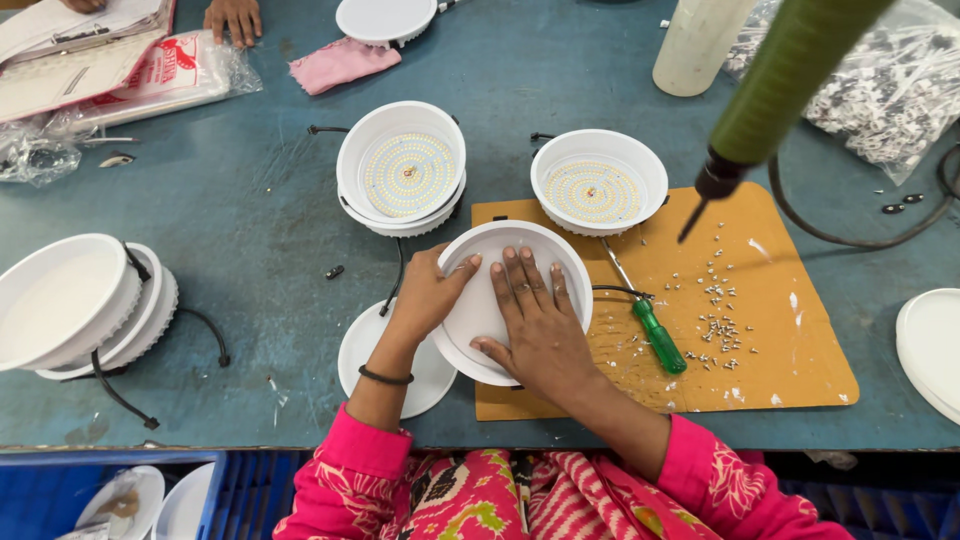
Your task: The person places a circular LED panel into a white plastic housing, presses it into place, and uses a green electric screwdriver to fasten screws around the panel. The person then flips the unit and secures the back cover with additional screws.
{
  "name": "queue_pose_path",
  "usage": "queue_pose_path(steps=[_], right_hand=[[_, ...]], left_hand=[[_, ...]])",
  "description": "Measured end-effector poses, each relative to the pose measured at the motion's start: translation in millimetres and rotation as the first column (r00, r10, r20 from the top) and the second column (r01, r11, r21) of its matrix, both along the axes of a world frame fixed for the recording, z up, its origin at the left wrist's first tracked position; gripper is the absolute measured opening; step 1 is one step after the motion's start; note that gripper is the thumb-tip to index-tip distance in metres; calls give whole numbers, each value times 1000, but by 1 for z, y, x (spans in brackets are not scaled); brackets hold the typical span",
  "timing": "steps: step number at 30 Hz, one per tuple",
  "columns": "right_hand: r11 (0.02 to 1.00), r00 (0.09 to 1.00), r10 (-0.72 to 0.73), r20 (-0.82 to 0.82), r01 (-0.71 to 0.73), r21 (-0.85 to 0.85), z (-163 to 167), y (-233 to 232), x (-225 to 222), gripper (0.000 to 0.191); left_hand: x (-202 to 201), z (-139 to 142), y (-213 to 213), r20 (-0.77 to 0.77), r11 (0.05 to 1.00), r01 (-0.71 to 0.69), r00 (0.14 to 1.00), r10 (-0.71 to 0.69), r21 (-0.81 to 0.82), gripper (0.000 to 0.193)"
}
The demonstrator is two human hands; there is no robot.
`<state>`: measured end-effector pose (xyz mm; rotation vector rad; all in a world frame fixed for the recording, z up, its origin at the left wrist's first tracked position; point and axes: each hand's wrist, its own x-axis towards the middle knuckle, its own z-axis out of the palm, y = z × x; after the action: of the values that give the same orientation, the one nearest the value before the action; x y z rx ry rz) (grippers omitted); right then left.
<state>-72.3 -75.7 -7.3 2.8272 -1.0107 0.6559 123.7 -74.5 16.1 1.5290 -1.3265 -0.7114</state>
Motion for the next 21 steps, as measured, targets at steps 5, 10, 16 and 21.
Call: queue_pose_path(steps=[5,10,16,21], right_hand=[[999,997,40,-59,-39,15,-2,-2,1,94],[997,987,38,-157,-26,78,-12,-12,4,94],[977,967,70,-243,-17,214,-6,-23,7,93],[881,852,326,-410,-117,459,18,-46,-4,101]], left_hand=[[-1,5,10,6,998,22,1000,-21,-67,41],[-1,6,7,86,999,-19,996,23,-50,48],[2,-2,-7,85,999,-38,996,39,-21,52],[7,-5,-11,-21,997,-68,997,69,23,51]])
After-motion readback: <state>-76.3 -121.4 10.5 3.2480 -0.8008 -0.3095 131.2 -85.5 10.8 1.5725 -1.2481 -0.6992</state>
